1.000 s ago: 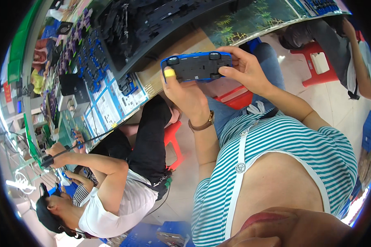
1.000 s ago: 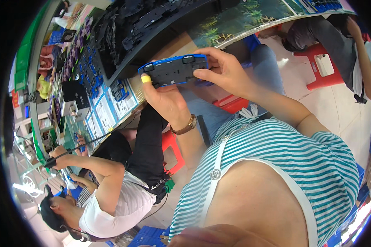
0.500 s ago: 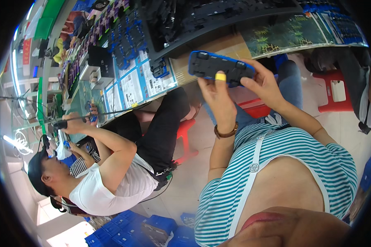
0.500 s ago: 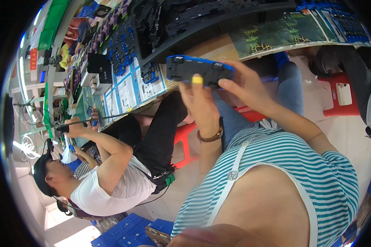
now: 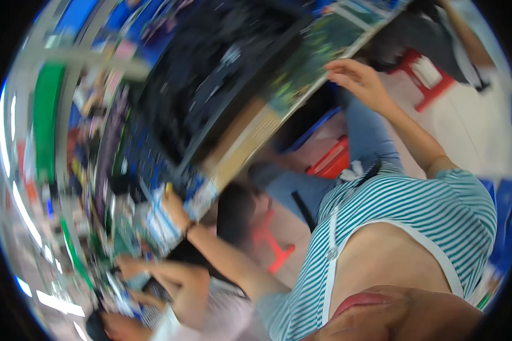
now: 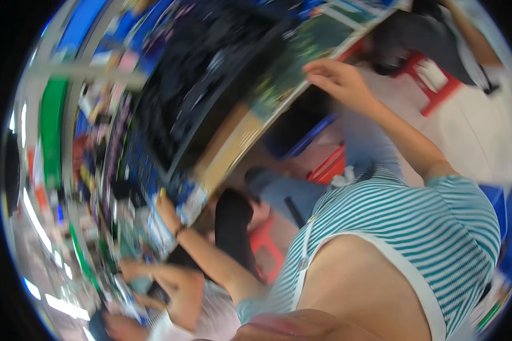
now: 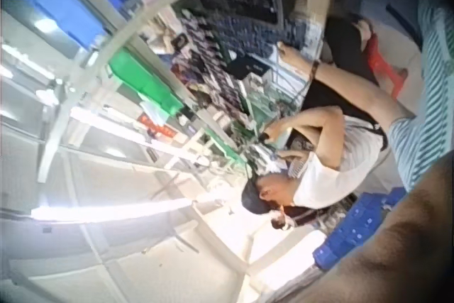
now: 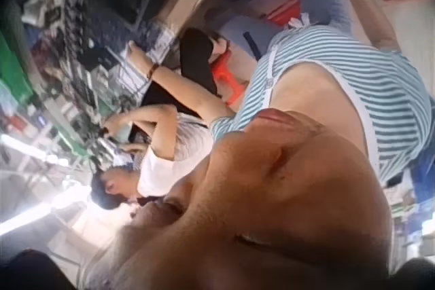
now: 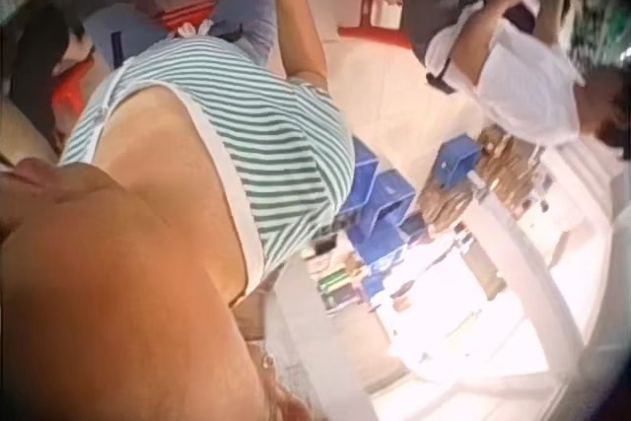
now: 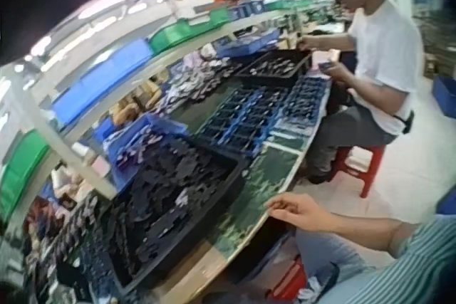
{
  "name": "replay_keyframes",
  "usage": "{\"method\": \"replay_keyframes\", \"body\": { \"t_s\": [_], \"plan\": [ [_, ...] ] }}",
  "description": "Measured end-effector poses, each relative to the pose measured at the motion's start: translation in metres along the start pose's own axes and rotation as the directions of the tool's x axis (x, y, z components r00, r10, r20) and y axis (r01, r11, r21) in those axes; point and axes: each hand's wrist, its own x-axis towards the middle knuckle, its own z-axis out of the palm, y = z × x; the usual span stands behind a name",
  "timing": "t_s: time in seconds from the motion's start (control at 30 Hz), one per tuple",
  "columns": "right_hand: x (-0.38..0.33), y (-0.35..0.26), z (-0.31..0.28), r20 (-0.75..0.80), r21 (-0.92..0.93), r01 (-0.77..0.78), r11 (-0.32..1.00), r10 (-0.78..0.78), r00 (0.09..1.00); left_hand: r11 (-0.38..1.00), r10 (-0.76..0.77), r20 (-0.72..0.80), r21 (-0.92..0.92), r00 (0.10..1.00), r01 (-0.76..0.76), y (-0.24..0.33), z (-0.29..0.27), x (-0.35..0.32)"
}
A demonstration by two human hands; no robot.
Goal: Assembling blue toy cars by fitting plastic chassis and body components together at a manufacturing workbench.
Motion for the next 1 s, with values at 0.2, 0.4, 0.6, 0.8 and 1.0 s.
{"method": "replay_keyframes", "body": {
  "t_s": [0.2, 0.4, 0.6, 0.8, 1.0],
  "plan": [
    [0.024, 0.017, -0.084, -0.358, -0.607, -0.042, 0.793, -0.227, 0.906, 0.995, -0.082, 0.055, 0.069, 0.995, 0.078, 0.081, -0.017, -0.016],
    [0.064, 0.057, -0.158, -0.515, -0.823, -0.269, 0.5, -0.457, 0.725, 0.989, -0.137, 0.017, 0.063, 0.99, 0.135, 0.073, -0.032, -0.027],
    [0.077, 0.089, -0.203, -0.397, -0.88, -0.211, 0.425, -0.416, 0.818, 0.953, -0.026, -0.353, -0.292, 0.935, -0.084, 0.178, -0.036, -0.085],
    [0.017, -0.003, -0.135, -0.343, -0.79, -0.127, 0.6, -0.261, 0.902, 0.484, 0.169, 0.176, -0.872, 0.97, 0.074, 0.306, 0.042, -0.179],
    [-0.01, -0.071, -0.014, 0.182, -0.514, 0.361, 0.778, -0.312, 0.933, -0.448, 0.437, 0.407, -0.675, 0.802, 0.586, 0.351, 0.098, -0.215]
  ]
}}
